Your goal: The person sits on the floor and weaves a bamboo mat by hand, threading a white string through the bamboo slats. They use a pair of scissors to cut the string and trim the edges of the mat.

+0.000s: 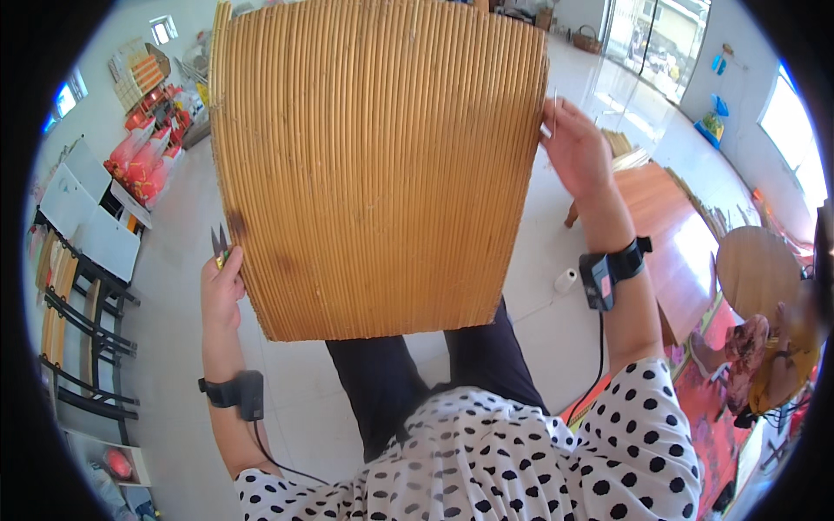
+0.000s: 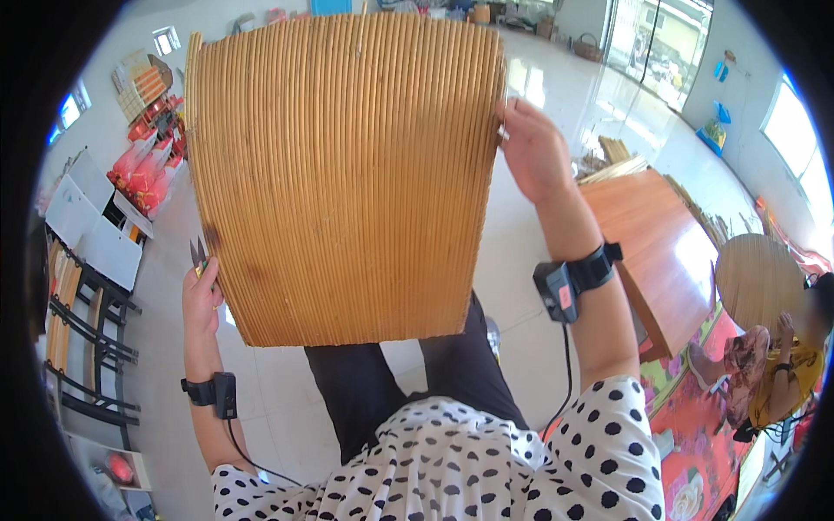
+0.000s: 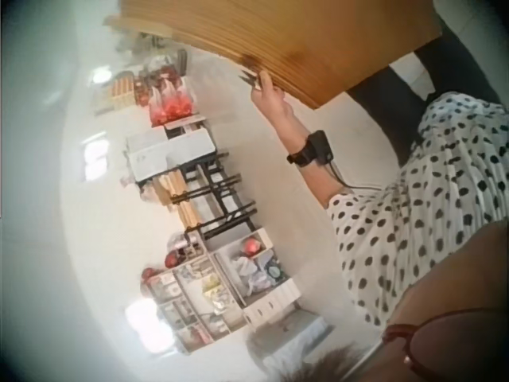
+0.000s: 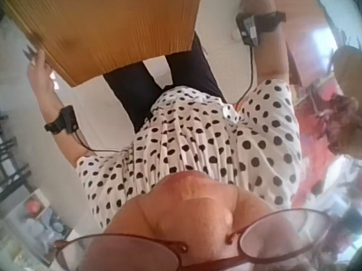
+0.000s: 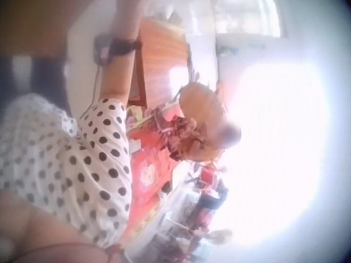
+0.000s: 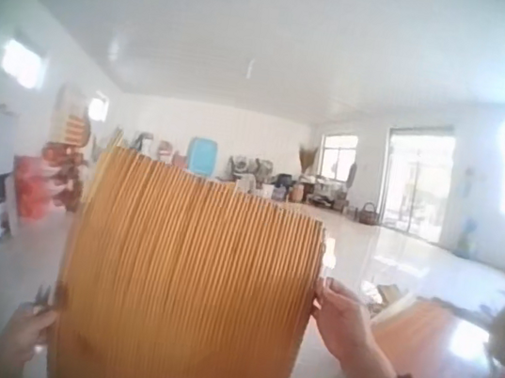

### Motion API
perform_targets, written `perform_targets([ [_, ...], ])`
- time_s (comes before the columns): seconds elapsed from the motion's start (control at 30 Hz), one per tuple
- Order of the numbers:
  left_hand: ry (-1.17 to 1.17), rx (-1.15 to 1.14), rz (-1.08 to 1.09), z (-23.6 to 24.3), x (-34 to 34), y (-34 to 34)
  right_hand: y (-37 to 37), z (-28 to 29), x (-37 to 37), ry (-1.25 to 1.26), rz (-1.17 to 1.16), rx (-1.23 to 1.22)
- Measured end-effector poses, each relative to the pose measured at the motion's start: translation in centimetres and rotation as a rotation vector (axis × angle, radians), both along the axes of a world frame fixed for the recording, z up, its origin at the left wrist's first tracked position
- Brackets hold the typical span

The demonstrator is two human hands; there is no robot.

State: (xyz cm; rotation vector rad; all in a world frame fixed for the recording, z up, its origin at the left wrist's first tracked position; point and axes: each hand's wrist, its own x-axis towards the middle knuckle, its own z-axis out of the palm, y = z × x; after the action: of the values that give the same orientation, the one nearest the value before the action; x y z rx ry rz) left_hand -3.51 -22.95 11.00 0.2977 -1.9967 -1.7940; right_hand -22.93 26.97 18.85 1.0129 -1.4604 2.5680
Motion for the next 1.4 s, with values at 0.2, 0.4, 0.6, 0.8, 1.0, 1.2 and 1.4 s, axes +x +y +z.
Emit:
perform_targets([
  [0.2,0.108,-0.089,0.049,2.9,-3.1,-0.6,-1.8,1.4,2.7,-0.001,-0.12,-0.044],
  [0.4,0.125,-0.198,0.04,3.8,-5.0,-2.2,-2.0,1.9,3.2,0.134,-0.053,-0.183],
  [0.6,0.172,-0.143,0.011,1.7,-5.8,-2.4,-2.8,3.1,5.1,0.248,-0.076,-0.166],
  [0.8,0.153,-0.033,-0.017,-1.2,-6.7,-0.8,-3.7,3.8,6.5,0.321,-0.128,-0.133],
  [1.0,0.062,0.058,0.016,-3.5,-7.1,-0.7,-4.8,3.5,7.7,0.366,-0.146,-0.055],
  [1.2,-0.009,0.076,0.017,-5.8,-7.2,-2.3,-6.3,1.9,7.6,0.374,-0.177,0.064],
  [1.4,-0.045,0.138,0.01,-10.3,-7.2,-4.3,-9.3,-0.5,9.6,0.273,-0.224,0.093],
])
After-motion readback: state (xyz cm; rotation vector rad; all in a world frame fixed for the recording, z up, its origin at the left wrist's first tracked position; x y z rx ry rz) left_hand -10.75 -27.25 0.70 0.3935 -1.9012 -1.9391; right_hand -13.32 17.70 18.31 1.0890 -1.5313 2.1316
